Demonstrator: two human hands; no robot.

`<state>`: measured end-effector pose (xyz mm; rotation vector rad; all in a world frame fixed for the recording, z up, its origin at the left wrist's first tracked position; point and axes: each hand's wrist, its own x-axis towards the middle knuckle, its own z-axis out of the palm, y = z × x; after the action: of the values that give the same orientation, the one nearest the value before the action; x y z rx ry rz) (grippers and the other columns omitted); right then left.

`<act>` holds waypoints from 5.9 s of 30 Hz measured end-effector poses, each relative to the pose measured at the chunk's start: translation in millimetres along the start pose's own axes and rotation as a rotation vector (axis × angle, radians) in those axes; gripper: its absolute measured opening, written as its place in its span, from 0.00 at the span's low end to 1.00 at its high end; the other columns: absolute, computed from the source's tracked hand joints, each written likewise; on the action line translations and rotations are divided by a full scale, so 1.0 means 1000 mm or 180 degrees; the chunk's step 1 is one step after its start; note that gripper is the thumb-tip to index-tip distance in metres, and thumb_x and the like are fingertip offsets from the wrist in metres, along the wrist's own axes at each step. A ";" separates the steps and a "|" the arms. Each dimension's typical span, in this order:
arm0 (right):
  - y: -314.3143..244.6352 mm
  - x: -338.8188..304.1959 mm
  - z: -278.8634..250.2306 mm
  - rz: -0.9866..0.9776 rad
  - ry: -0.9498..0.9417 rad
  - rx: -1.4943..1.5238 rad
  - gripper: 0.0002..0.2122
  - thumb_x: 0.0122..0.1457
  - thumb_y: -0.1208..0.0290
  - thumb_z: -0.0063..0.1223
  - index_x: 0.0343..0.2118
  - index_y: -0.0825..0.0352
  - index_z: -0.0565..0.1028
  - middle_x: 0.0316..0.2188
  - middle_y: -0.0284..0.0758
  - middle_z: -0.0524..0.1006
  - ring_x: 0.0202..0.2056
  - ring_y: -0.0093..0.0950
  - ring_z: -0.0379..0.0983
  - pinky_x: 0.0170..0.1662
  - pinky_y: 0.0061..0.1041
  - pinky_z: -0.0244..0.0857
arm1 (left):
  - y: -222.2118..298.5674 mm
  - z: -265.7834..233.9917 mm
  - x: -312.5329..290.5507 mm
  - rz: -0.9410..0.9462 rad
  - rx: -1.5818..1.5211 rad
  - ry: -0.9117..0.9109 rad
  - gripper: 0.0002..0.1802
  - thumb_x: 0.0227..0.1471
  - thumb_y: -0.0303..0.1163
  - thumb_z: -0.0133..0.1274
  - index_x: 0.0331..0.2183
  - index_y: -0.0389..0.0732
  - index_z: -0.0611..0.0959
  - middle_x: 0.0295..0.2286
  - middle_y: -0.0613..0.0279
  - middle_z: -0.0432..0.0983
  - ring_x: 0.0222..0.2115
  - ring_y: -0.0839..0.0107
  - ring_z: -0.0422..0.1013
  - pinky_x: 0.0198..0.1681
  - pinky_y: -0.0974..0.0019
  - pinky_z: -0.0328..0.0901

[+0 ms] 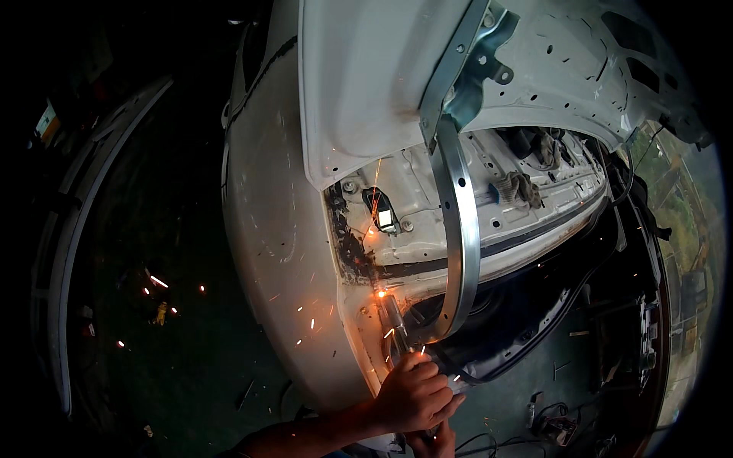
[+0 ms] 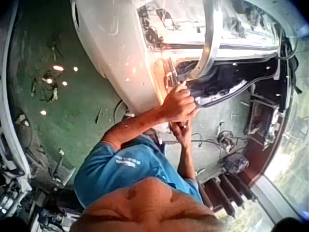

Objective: The person welds the front fender area of a white car using a welding torch, then uses a hammer to shape and align the metal. The hood is open and the work area is a workshop with tools on the floor.

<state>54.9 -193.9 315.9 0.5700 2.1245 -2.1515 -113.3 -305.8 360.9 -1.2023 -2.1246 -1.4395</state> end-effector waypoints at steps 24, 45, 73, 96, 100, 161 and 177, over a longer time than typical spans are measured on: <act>-0.020 0.005 0.002 -0.0080 -0.0057 -0.0622 0.21 0.59 0.78 0.59 0.54 0.70 0.65 0.28 0.30 0.75 0.26 0.18 0.70 0.28 0.19 0.65 | 0.000 -0.001 0.002 0.0030 0.0012 0.0184 0.16 0.48 0.33 0.62 0.15 0.44 0.75 0.16 0.66 0.66 0.25 0.66 0.67 0.46 0.58 0.62; 0.002 0.002 -0.003 0.0092 -0.0167 -0.0338 0.31 0.62 0.76 0.56 0.65 0.65 0.54 0.27 0.29 0.73 0.23 0.16 0.66 0.26 0.16 0.61 | -0.001 -0.002 0.001 0.0067 0.0004 0.0077 0.16 0.49 0.33 0.61 0.16 0.43 0.75 0.17 0.67 0.66 0.26 0.67 0.67 0.46 0.60 0.62; 0.004 0.001 -0.001 0.0174 0.0041 -0.0227 0.23 0.61 0.83 0.56 0.57 0.66 0.62 0.26 0.29 0.75 0.23 0.16 0.68 0.25 0.17 0.62 | 0.000 -0.002 0.000 -0.0063 0.0005 -0.0015 0.15 0.51 0.35 0.60 0.17 0.44 0.76 0.19 0.67 0.67 0.28 0.66 0.67 0.49 0.58 0.62; 0.001 -0.004 -0.004 0.0055 -0.0068 -0.0244 0.25 0.62 0.75 0.56 0.60 0.67 0.60 0.29 0.31 0.75 0.25 0.19 0.70 0.28 0.17 0.65 | 0.001 -0.001 0.001 0.0110 -0.0036 0.0138 0.15 0.48 0.33 0.61 0.16 0.43 0.75 0.17 0.67 0.66 0.25 0.67 0.66 0.45 0.59 0.62; -0.001 -0.003 -0.001 0.0090 0.0043 -0.0200 0.23 0.61 0.76 0.57 0.58 0.67 0.62 0.28 0.30 0.75 0.25 0.19 0.70 0.27 0.17 0.64 | 0.001 -0.001 0.001 0.0106 -0.0003 0.0145 0.16 0.49 0.34 0.61 0.15 0.44 0.75 0.17 0.67 0.66 0.25 0.67 0.66 0.45 0.59 0.62; -0.034 0.007 0.008 -0.0156 0.0200 -0.1217 0.33 0.53 0.72 0.62 0.57 0.72 0.55 0.31 0.36 0.78 0.31 0.23 0.73 0.38 0.25 0.69 | 0.003 -0.006 -0.001 0.0202 0.0127 0.0084 0.16 0.49 0.34 0.62 0.16 0.44 0.75 0.18 0.66 0.65 0.26 0.66 0.66 0.50 0.55 0.63; -0.018 0.004 0.002 0.0311 -0.0030 -0.0726 0.45 0.59 0.79 0.59 0.71 0.67 0.39 0.36 0.33 0.75 0.31 0.20 0.71 0.33 0.19 0.68 | 0.002 -0.005 -0.003 0.0085 0.0113 0.0033 0.14 0.52 0.35 0.60 0.18 0.44 0.76 0.20 0.67 0.65 0.28 0.67 0.66 0.52 0.56 0.61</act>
<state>45.5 -194.1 331.8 0.6255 2.2448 -1.8262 -111.0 -311.1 361.8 -1.2033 -2.1101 -1.3880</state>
